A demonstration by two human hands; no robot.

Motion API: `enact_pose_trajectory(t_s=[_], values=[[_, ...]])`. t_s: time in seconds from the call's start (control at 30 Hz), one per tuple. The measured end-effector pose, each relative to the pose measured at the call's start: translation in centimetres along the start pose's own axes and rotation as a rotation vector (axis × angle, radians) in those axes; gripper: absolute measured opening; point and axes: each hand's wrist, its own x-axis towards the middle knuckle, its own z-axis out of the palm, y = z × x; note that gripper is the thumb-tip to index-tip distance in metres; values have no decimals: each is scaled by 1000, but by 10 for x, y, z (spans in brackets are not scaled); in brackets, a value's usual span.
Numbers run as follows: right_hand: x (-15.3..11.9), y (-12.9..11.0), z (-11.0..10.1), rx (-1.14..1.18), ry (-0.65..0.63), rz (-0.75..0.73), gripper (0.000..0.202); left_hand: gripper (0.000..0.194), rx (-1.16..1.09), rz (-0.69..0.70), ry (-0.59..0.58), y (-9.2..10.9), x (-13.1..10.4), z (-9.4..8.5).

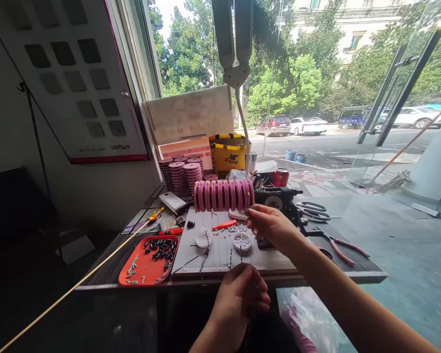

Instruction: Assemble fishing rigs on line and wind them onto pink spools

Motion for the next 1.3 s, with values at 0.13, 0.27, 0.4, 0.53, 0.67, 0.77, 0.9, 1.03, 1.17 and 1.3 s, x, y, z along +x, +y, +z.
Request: enact_pose_trajectory(t_s=[0.13,0.27,0.4,0.53,0.67,0.77,0.9,1.03,1.17,1.3], values=[[-1,0,1,1,1,-2,30,20,-4,-13,-12,0,-1,-2],[-2,0,0,3,0,-9,30,21,-40,-18,7,-1,0,-3],[-1,1,-1,6,0,-20,28,19,-116,-38,43,-7,0,-5],[-1,1,0,6,2,-24,27,20,-180,-63,59,-11,-2,-7],[0,1,0,2,3,-26,27,22,-198,-76,46,-12,-5,-8],[0,2,0,-2,1,-27,27,21,-194,-75,45,-11,-6,-8],[0,3,-1,-1,-2,-31,27,21,-193,-66,36,-11,-8,-10],[1,4,-2,1,-8,-37,26,19,-200,-57,48,-11,-10,-10],[1,3,-1,2,-6,-36,26,17,-167,11,20,-11,-12,-9],[-1,0,1,5,0,-26,27,17,-129,64,2,-14,-12,-10]])
